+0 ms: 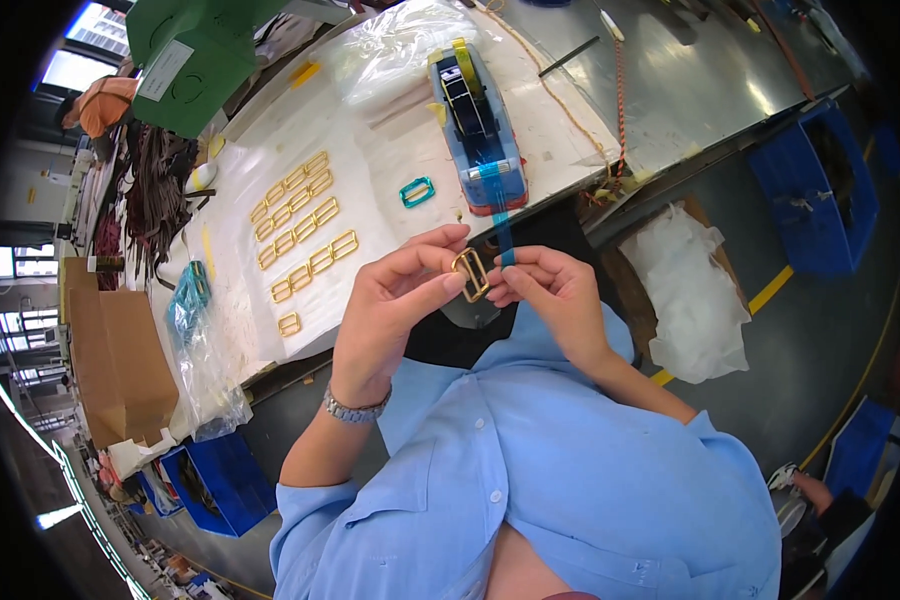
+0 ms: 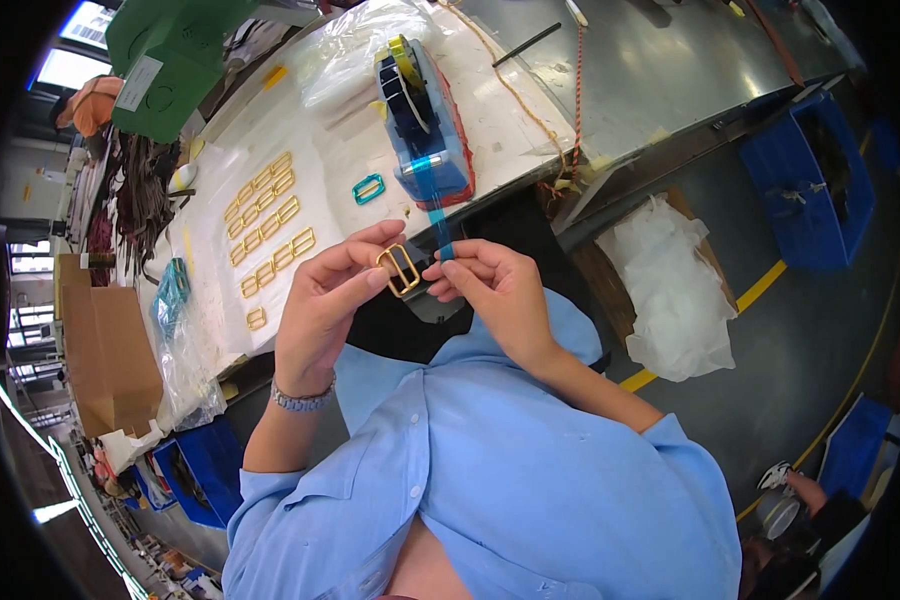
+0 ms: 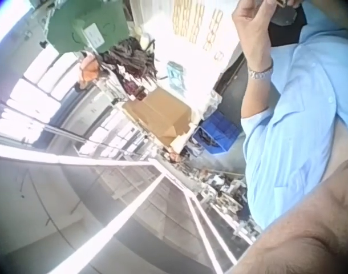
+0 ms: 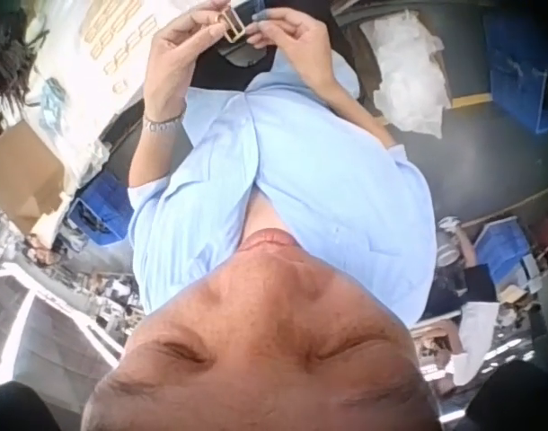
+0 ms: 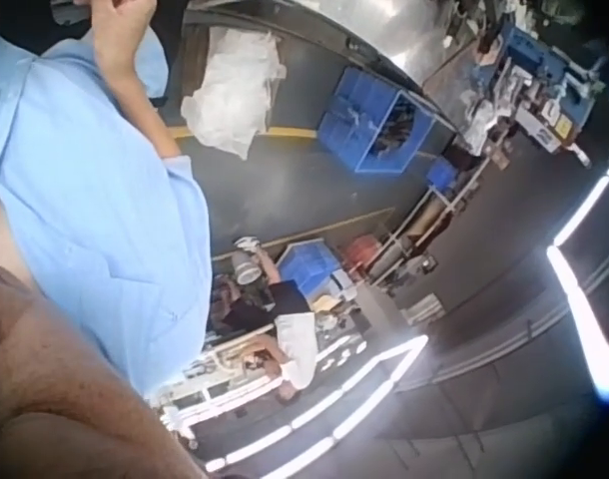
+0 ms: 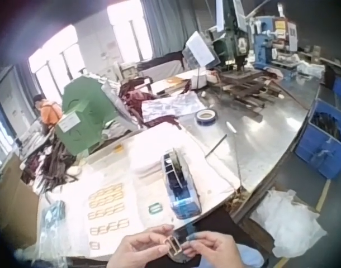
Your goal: Arranging and taping small gold-colored buckles for packaging.
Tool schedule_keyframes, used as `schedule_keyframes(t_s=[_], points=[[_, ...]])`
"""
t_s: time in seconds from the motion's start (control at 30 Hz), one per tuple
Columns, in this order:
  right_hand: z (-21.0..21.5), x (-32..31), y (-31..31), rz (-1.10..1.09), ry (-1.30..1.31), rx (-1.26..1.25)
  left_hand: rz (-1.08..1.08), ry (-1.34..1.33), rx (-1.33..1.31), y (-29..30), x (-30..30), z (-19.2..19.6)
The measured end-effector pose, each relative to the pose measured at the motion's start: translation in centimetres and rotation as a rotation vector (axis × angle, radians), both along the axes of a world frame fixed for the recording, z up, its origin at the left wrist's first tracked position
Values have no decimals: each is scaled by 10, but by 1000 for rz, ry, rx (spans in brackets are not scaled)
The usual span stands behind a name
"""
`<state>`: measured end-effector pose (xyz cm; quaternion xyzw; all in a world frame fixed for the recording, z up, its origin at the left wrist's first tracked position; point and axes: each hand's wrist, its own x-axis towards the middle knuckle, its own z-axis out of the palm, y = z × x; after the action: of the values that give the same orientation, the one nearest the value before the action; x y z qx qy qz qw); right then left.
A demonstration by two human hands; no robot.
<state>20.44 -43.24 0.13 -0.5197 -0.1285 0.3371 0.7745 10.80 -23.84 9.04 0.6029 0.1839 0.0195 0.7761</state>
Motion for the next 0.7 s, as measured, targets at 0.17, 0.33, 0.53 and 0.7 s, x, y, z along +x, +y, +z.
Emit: schedule_keyframes(t_s=[0.17, 0.33, 0.53, 0.7], points=[[3, -2, -2, -7, -17, 4, -5, 17, 28, -19, 21, -15], [1, -1, -6, 17, -41, -3, -62, 18, 122, -13, 26, -26], [1, -1, -6, 26, -18, 38, -111, 48, 25, -12, 33, -26], [2, 1, -7, 52, -1, 55, -121, 54, -21, -10, 36, -26]])
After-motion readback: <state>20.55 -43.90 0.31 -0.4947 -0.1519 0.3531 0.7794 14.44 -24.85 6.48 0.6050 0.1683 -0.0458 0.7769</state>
